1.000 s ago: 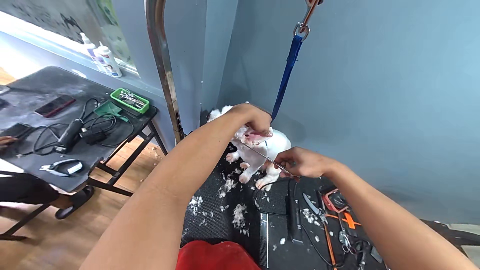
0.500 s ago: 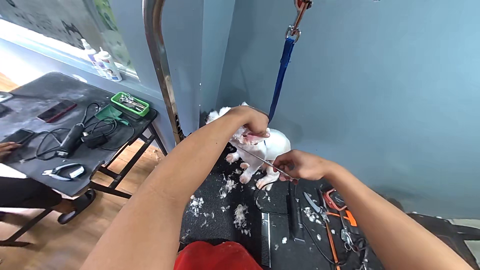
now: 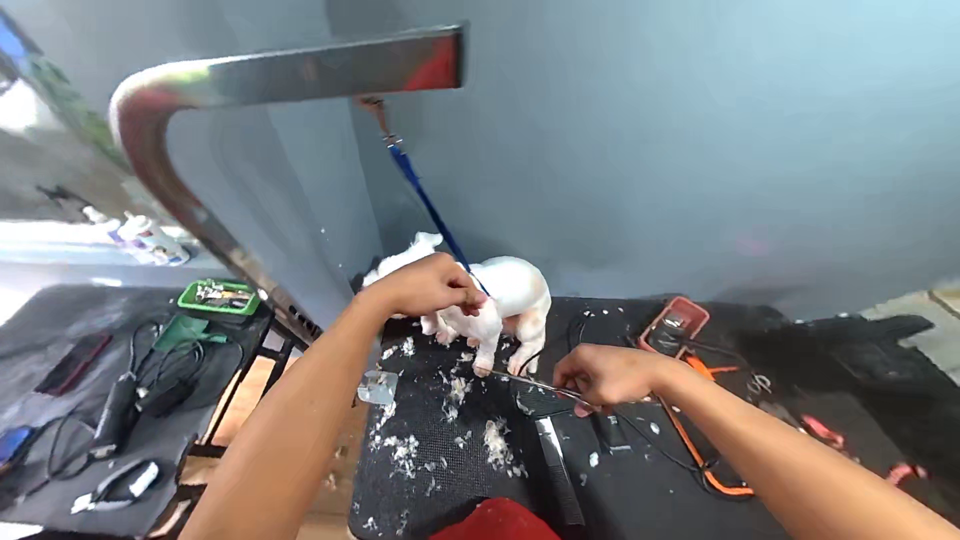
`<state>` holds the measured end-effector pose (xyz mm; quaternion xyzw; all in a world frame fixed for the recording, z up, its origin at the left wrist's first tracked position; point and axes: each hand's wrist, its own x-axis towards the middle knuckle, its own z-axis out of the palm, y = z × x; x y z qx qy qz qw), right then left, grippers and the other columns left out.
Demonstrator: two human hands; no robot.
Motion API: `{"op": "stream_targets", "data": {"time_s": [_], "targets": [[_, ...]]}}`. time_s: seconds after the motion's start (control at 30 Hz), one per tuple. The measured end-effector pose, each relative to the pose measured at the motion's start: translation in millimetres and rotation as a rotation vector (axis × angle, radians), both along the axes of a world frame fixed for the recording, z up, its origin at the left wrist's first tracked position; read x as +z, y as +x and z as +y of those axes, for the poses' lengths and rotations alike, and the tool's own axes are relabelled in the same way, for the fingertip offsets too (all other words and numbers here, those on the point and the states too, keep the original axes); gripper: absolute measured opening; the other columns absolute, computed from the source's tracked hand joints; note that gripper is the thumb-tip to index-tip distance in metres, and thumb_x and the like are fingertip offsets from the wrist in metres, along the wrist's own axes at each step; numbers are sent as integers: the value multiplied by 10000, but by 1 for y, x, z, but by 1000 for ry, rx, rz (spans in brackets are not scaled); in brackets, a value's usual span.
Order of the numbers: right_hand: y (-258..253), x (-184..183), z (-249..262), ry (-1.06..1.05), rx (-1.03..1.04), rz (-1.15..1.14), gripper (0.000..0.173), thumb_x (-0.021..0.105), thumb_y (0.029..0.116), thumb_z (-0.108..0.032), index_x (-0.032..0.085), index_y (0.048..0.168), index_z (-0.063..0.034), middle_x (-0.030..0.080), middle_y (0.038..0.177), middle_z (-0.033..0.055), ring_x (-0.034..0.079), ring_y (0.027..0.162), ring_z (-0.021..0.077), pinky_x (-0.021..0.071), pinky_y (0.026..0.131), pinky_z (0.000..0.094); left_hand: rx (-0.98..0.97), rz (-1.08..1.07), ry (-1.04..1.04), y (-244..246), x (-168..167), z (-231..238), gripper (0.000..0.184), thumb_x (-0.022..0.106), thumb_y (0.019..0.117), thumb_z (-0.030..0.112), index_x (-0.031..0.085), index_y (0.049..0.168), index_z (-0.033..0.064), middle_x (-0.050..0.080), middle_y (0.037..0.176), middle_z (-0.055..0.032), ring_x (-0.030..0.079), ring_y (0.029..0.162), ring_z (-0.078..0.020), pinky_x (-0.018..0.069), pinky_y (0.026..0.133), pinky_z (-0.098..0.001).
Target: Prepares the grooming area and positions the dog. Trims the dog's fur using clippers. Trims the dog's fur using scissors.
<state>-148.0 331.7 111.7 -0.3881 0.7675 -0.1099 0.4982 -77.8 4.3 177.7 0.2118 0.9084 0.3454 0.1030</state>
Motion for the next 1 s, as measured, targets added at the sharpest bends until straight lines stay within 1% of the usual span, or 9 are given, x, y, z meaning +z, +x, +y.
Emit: {"op": "stream_targets", "data": {"time_s": [0.13, 0.2, 0.27, 0.3, 0.4, 0.57, 0.73, 0.87, 1.0], "targets": [[12, -20, 25, -49, -23, -60, 218, 738, 927, -75, 702, 1139, -38, 719, 871, 89, 658, 660, 169, 570, 655, 371, 426, 161, -20, 2, 9, -38, 263, 644, 1010, 279, 768, 880, 88, 752, 806, -15, 716, 791, -129, 581, 848, -419], [18, -33, 37, -101, -67, -106, 228, 738, 927, -86, 698, 1145, -32, 707, 853, 91, 651, 667, 174, 564, 664, 380, 629, 202, -61, -8, 4, -58, 167, 688, 987, 215, 746, 1069, 82, 755, 954, -57, 723, 885, -183, 590, 857, -463], [22, -54, 52, -183, -115, -156, 247, 749, 906, -100, 695, 1141, -44, 710, 843, 86, 657, 657, 171, 574, 652, 385, 770, 115, -182, -18, -3, -73, 410, 691, 983, 344, 681, 1278, 60, 726, 1144, -144, 694, 1065, -315, 531, 960, -596], [25, -62, 58, -209, -139, -174, 253, 752, 900, -104, 694, 1140, -46, 714, 855, 91, 662, 667, 180, 578, 660, 400, 811, 59, -223, -22, -9, -79, 500, 665, 981, 451, 685, 1268, 42, 719, 1155, -183, 683, 1090, -365, 508, 970, -646], [37, -78, 68, -245, -184, -178, 257, 774, 880, -144, 706, 1113, -60, 704, 830, 83, 654, 675, 189, 568, 663, 426, 812, -23, -244, -32, -29, -86, 568, 613, 954, 614, 771, 1043, 75, 741, 993, -172, 705, 979, -359, 531, 887, -660], [53, -91, 84, -300, -258, -206, 270, 789, 881, -166, 708, 1127, -88, 722, 858, 64, 683, 713, 185, 593, 701, 428, 852, -19, -314, -21, -28, -59, 646, 698, 898, 606, 681, 1285, 90, 716, 1197, -161, 666, 1147, -368, 503, 968, -660], [65, -94, 92, -361, -355, -227, 280, 789, 876, -183, 706, 1127, -91, 716, 859, 59, 676, 713, 178, 585, 684, 412, 808, 93, -278, 1, -29, -50, 572, 779, 865, 518, 683, 1283, 138, 677, 1264, -108, 615, 1213, -311, 475, 1038, -604], [73, -105, 92, -423, -403, -243, 288, 771, 876, -181, 704, 1138, -83, 715, 864, 62, 686, 729, 176, 593, 703, 402, 909, 41, -222, 6, -39, -58, 626, 710, 914, 565, 671, 1269, 51, 691, 1228, -179, 654, 1149, -367, 503, 977, -633], [74, -112, 82, -463, -408, -234, 300, 795, 875, -213, 712, 1132, -82, 720, 862, 67, 686, 733, 179, 590, 709, 413, 458, 243, -313, 2, -55, -49, 353, 653, 976, 440, 754, 1211, 197, 661, 1350, 9, 554, 1328, -185, 426, 1152, -477]]}}
